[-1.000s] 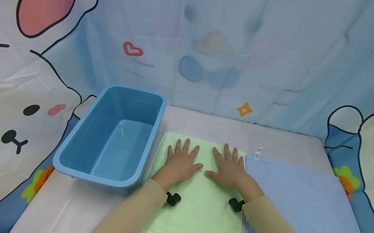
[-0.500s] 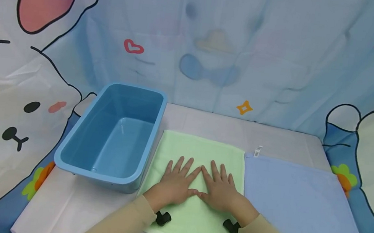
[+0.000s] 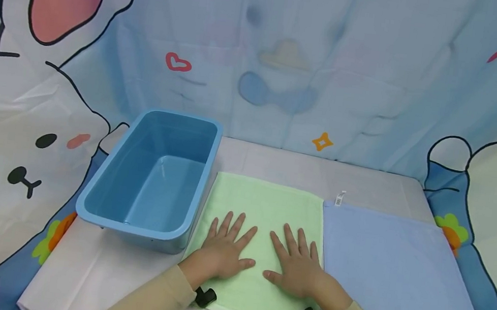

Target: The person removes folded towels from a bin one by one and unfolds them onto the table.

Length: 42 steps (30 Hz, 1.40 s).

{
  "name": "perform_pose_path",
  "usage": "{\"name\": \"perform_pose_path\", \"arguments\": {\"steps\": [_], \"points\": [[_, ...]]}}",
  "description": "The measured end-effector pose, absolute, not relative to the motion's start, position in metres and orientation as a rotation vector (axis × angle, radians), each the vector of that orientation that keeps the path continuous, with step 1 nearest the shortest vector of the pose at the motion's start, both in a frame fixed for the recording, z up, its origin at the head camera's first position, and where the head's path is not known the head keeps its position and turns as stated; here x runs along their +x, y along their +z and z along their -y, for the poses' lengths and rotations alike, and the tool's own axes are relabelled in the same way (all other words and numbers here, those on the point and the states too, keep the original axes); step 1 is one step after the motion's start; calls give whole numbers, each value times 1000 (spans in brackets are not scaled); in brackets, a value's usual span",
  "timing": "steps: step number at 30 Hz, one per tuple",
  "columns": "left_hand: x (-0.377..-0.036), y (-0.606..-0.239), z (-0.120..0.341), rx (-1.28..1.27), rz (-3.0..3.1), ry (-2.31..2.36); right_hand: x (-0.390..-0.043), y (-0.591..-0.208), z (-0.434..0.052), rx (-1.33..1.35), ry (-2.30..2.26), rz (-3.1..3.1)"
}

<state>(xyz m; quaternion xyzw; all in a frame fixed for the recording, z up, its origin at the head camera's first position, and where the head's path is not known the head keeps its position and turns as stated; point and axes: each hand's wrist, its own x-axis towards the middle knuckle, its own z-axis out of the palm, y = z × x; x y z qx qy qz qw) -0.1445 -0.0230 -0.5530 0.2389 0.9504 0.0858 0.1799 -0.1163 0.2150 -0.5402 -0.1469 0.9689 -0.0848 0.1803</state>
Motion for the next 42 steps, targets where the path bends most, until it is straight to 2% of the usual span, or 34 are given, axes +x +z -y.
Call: {"name": "perform_pose_path", "arguments": {"steps": [13, 42], "points": [[-134, -566, 39, 699, -2690, 259, -102, -546, -218, -382, -217, -2723], [-76, -573, 77, 721, -2691, 398, -43, -551, -225, -408, -275, -2746]]}}
